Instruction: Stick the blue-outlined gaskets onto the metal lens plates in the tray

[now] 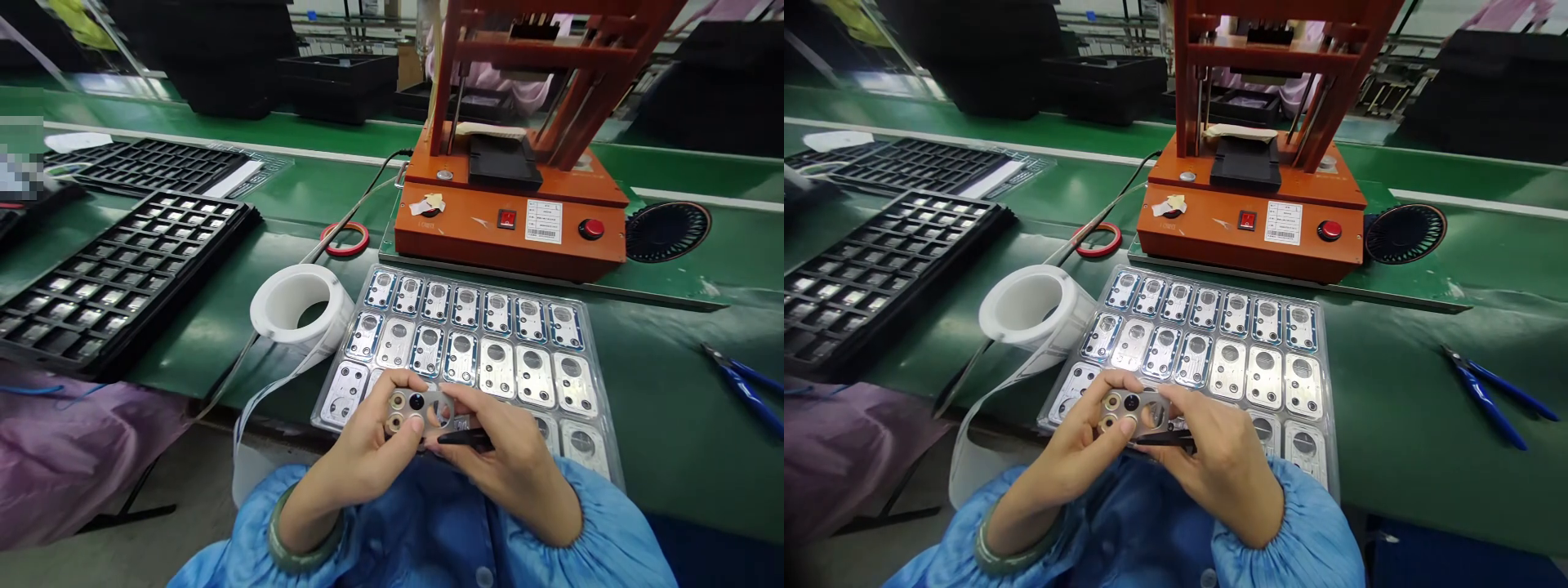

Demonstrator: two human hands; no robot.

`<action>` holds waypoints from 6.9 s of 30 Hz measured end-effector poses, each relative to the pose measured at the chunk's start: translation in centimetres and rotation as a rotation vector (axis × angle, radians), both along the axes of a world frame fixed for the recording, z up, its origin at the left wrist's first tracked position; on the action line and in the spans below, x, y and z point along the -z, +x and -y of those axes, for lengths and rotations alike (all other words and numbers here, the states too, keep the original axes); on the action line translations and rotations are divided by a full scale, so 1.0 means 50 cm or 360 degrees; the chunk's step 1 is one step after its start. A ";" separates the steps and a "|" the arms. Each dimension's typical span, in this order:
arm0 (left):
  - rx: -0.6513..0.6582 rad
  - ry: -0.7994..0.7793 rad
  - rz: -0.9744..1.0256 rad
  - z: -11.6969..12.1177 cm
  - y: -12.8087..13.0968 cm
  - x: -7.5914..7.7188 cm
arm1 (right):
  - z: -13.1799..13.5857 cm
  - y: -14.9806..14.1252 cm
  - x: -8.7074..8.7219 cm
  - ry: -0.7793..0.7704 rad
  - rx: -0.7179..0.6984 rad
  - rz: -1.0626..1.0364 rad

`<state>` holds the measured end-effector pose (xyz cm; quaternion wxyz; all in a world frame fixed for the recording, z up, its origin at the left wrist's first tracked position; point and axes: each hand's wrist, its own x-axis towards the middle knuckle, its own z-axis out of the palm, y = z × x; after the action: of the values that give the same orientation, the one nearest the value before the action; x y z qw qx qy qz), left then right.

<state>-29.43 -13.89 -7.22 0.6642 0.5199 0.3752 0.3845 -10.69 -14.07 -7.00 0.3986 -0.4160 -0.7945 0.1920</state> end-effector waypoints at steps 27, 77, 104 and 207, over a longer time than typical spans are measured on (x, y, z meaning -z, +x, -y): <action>-0.0049 0.0015 0.0118 0.005 0.007 0.008 | -0.002 -0.003 -0.004 -0.0031 0.0009 0.0004; -0.0250 0.0109 -0.0082 0.005 0.014 0.004 | -0.002 0.004 -0.012 -0.0057 -0.0059 0.0144; -0.0232 0.0183 -0.0044 0.005 0.013 0.003 | -0.004 0.003 -0.014 -0.0080 -0.0071 0.0127; -0.0366 0.0407 0.0005 0.008 0.013 0.022 | 0.011 0.001 -0.028 -0.0200 0.0228 -0.0122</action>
<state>-28.79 -14.27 -8.30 0.5450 0.5531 0.3792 0.5033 -10.66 -14.64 -5.61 0.4145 -0.4884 -0.7332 0.2281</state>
